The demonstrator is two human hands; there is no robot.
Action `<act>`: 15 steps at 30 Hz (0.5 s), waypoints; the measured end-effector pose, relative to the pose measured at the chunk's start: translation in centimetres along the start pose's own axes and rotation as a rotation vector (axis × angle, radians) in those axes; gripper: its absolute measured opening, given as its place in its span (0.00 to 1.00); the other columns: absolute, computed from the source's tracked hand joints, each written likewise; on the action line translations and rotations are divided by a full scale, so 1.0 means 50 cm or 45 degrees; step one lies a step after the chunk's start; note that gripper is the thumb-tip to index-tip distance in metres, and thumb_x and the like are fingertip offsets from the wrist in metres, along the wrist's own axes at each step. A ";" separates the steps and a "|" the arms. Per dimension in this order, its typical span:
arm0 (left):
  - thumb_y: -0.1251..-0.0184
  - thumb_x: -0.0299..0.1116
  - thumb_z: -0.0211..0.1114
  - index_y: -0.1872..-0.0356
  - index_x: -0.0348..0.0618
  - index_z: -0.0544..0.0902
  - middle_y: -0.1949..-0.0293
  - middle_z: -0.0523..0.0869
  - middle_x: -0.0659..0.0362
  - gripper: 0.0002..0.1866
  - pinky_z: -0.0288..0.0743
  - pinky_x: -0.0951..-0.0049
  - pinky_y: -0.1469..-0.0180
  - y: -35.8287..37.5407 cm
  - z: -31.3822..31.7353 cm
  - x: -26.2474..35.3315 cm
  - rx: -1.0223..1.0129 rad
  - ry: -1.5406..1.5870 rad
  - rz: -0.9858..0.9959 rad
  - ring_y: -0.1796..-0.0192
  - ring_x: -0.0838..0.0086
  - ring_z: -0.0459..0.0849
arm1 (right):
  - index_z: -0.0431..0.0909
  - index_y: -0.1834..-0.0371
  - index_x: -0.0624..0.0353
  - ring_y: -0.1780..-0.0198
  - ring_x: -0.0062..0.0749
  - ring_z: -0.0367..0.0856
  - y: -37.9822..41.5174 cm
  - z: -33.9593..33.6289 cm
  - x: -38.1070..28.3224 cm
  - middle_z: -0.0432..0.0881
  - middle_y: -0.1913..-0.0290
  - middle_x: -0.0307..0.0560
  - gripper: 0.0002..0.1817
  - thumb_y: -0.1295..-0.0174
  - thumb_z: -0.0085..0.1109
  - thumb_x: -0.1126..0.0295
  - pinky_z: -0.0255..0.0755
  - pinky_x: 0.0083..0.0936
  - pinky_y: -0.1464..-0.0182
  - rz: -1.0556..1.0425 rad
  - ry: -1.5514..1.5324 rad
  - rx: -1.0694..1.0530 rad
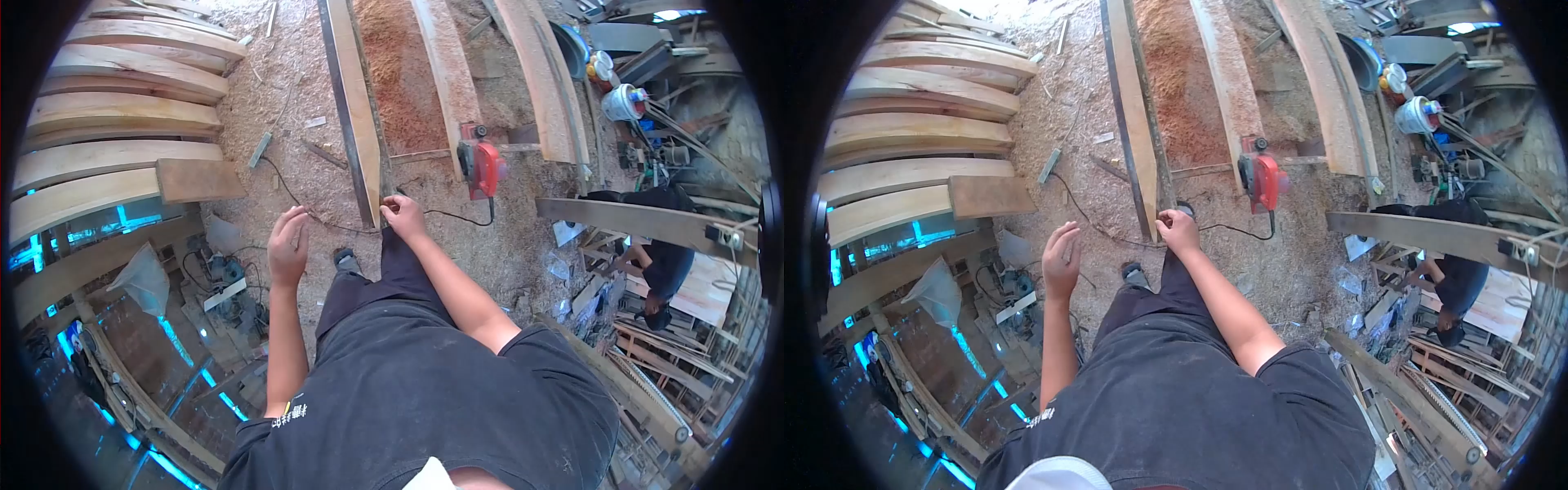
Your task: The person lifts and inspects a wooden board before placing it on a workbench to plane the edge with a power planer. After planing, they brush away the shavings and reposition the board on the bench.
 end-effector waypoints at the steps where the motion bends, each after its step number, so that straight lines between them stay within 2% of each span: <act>1: 0.26 0.22 0.69 0.48 0.37 0.90 0.42 0.91 0.48 0.09 0.81 0.57 0.31 0.024 -0.014 0.010 0.008 -0.008 -0.024 0.35 0.52 0.89 | 0.92 0.50 0.58 0.48 0.39 0.94 0.026 0.019 0.006 0.93 0.50 0.54 0.14 0.35 0.76 0.65 0.86 0.38 0.43 -0.019 0.065 0.003; 2: 0.27 0.21 0.70 0.49 0.36 0.90 0.42 0.91 0.48 0.09 0.81 0.57 0.31 0.048 -0.029 0.016 0.013 -0.013 -0.044 0.35 0.52 0.89 | 0.92 0.52 0.58 0.49 0.41 0.94 0.053 0.038 0.013 0.93 0.52 0.54 0.13 0.36 0.76 0.66 0.86 0.37 0.45 -0.036 0.131 0.010; 3: 0.27 0.21 0.70 0.49 0.36 0.90 0.42 0.91 0.48 0.09 0.81 0.57 0.31 -0.047 0.046 -0.026 0.031 0.000 -0.023 0.35 0.52 0.89 | 0.92 0.52 0.58 0.49 0.41 0.94 -0.079 0.023 0.035 0.93 0.52 0.54 0.13 0.36 0.76 0.66 0.86 0.37 0.45 -0.055 0.141 0.031; 5: 0.28 0.21 0.71 0.49 0.36 0.90 0.42 0.91 0.48 0.10 0.81 0.57 0.31 -0.025 0.058 -0.047 0.002 -0.001 -0.096 0.36 0.52 0.89 | 0.91 0.57 0.58 0.53 0.51 0.90 -0.060 0.027 0.048 0.89 0.55 0.52 0.11 0.38 0.76 0.65 0.84 0.44 0.48 -0.094 0.219 0.172; 9: 0.27 0.20 0.70 0.48 0.36 0.90 0.42 0.91 0.49 0.10 0.81 0.56 0.31 0.003 0.069 -0.070 -0.040 -0.006 -0.137 0.35 0.52 0.89 | 0.89 0.60 0.58 0.52 0.54 0.90 -0.044 0.041 0.059 0.88 0.54 0.52 0.09 0.37 0.75 0.65 0.84 0.46 0.49 -0.095 0.185 0.264; 11: 0.27 0.20 0.70 0.48 0.36 0.89 0.42 0.91 0.48 0.10 0.81 0.56 0.31 0.010 0.067 -0.070 -0.039 0.003 -0.131 0.35 0.52 0.89 | 0.88 0.61 0.61 0.53 0.51 0.90 -0.034 0.035 0.061 0.88 0.54 0.52 0.09 0.36 0.75 0.67 0.84 0.41 0.49 -0.155 0.197 0.343; 15: 0.28 0.19 0.70 0.49 0.36 0.89 0.44 0.91 0.48 0.09 0.81 0.56 0.31 0.011 0.051 -0.066 -0.014 0.010 -0.120 0.36 0.51 0.89 | 0.87 0.62 0.58 0.53 0.53 0.89 -0.041 0.038 0.053 0.87 0.52 0.51 0.07 0.33 0.71 0.67 0.83 0.45 0.49 -0.168 0.352 0.336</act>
Point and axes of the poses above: each hand's wrist, its own y-axis away from the middle knuckle, its own z-axis out of the palm, x = y × z, the point moved 10 cm from there along -y, towards the middle knuckle
